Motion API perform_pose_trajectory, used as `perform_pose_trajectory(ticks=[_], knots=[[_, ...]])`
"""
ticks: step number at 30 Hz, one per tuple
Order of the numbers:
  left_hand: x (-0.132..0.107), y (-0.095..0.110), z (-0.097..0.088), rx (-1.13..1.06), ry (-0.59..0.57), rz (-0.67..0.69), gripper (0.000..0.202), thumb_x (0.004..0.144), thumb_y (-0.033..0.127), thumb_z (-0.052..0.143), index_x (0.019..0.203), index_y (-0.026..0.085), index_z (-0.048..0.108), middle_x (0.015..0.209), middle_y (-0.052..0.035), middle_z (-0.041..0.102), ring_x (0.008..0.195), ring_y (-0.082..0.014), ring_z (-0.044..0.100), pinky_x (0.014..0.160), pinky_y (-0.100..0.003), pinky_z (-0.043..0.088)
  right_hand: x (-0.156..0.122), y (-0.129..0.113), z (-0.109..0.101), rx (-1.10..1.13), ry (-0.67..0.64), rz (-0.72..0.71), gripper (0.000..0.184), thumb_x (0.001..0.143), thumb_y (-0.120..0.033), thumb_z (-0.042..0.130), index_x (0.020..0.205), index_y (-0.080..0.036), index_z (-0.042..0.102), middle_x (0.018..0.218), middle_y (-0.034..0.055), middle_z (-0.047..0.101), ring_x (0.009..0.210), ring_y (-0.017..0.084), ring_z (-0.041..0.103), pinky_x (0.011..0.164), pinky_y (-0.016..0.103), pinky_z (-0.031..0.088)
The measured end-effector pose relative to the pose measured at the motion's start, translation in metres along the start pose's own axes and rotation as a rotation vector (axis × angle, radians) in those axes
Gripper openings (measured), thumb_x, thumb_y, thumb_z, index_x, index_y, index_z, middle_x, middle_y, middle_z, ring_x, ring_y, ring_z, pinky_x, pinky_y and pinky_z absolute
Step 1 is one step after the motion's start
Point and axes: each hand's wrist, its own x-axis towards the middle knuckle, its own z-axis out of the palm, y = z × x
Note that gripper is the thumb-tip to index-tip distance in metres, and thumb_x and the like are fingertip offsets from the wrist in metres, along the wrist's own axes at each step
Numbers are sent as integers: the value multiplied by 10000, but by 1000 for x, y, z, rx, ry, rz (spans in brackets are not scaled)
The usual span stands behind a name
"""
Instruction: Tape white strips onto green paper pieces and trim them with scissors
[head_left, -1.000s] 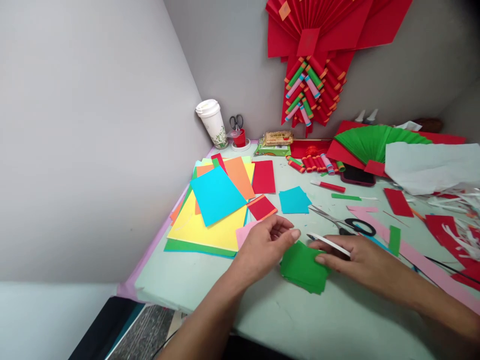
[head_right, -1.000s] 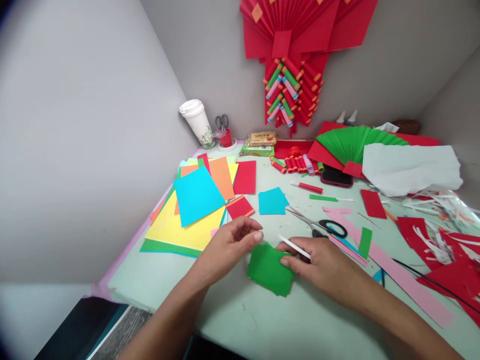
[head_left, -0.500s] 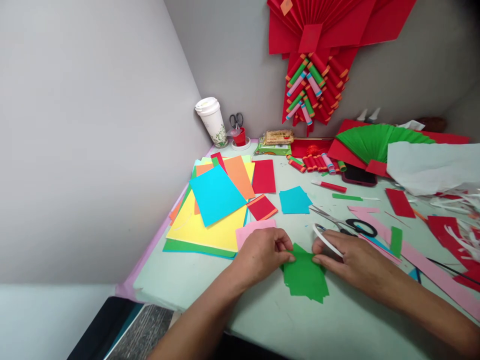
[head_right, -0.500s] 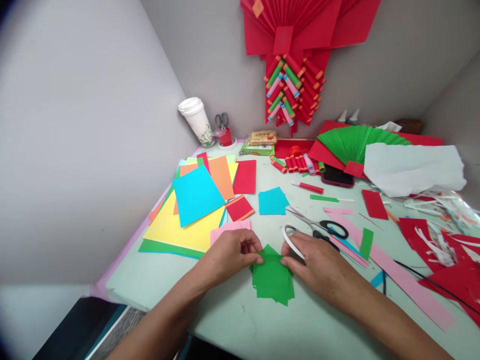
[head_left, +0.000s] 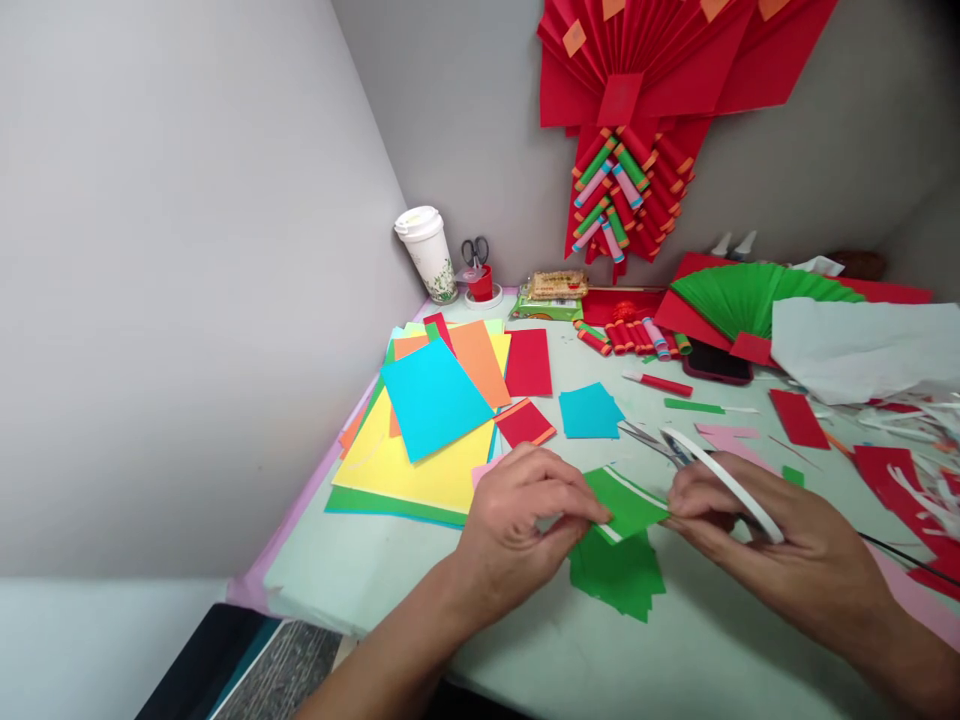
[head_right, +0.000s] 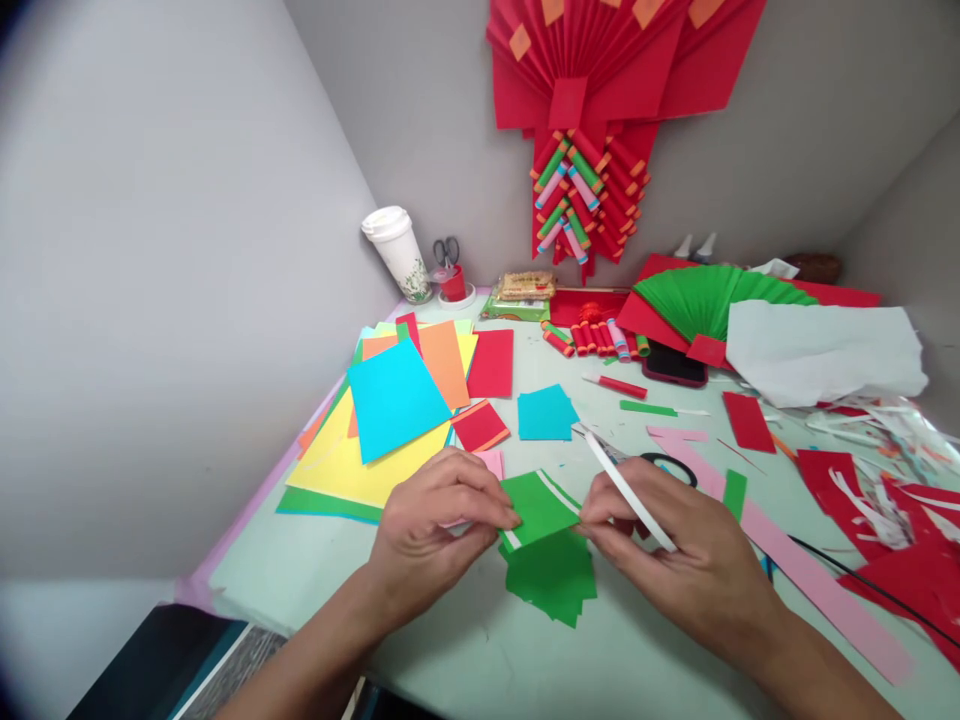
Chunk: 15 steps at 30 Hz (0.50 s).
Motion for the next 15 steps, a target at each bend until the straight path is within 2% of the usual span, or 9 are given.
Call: perform_pose_trajectory(ticks=[3, 7, 9, 12, 14, 15], knots=[[1, -2, -3, 91, 8, 135, 188, 886, 203, 644, 778, 263, 786, 797, -60, 763, 794, -193, 676, 804, -341, 521, -5, 1, 1, -47, 70, -57, 164, 874, -323, 616, 726, -330, 686, 774, 20, 695, 674, 218, 643, 639, 347, 537], [10, 0, -6, 70, -65, 121, 145, 898, 262, 653, 856, 243, 790, 814, -74, 767, 809, -200, 678, 794, -336, 514, -4, 3, 1, -62, 110, -19, 168, 865, -341, 622, 709, -314, 680, 799, 28, 703, 708, 228, 655, 646, 344, 541], [18, 5, -6, 16, -70, 11, 136, 886, 300, 671, 868, 219, 780, 821, -75, 756, 800, -197, 665, 780, -323, 508, -1, 7, 1, -25, 89, 97, 151, 841, -393, 651, 728, -295, 677, 809, 32, 704, 705, 227, 650, 602, 323, 525], [32, 6, -4, -153, -33, -277, 135, 851, 319, 698, 811, 195, 732, 797, -41, 705, 759, -169, 620, 726, -286, 488, 3, 17, 2, 147, -9, 307, 213, 832, -482, 654, 859, -271, 671, 769, 24, 686, 653, 207, 618, 555, 296, 500], [40, 1, 0, -343, -71, -453, 174, 844, 361, 690, 848, 187, 699, 772, -13, 651, 684, -139, 568, 645, -264, 459, 4, 23, 3, 304, -75, 349, 312, 885, -543, 565, 964, -255, 656, 744, 22, 656, 648, 203, 592, 575, 301, 491], [43, -4, 3, -438, -133, -520, 204, 836, 388, 690, 878, 188, 690, 736, 2, 623, 641, -129, 545, 615, -260, 446, 4, 26, 4, 370, -91, 344, 361, 916, -569, 501, 990, -249, 651, 723, 22, 630, 645, 202, 574, 580, 306, 481]])
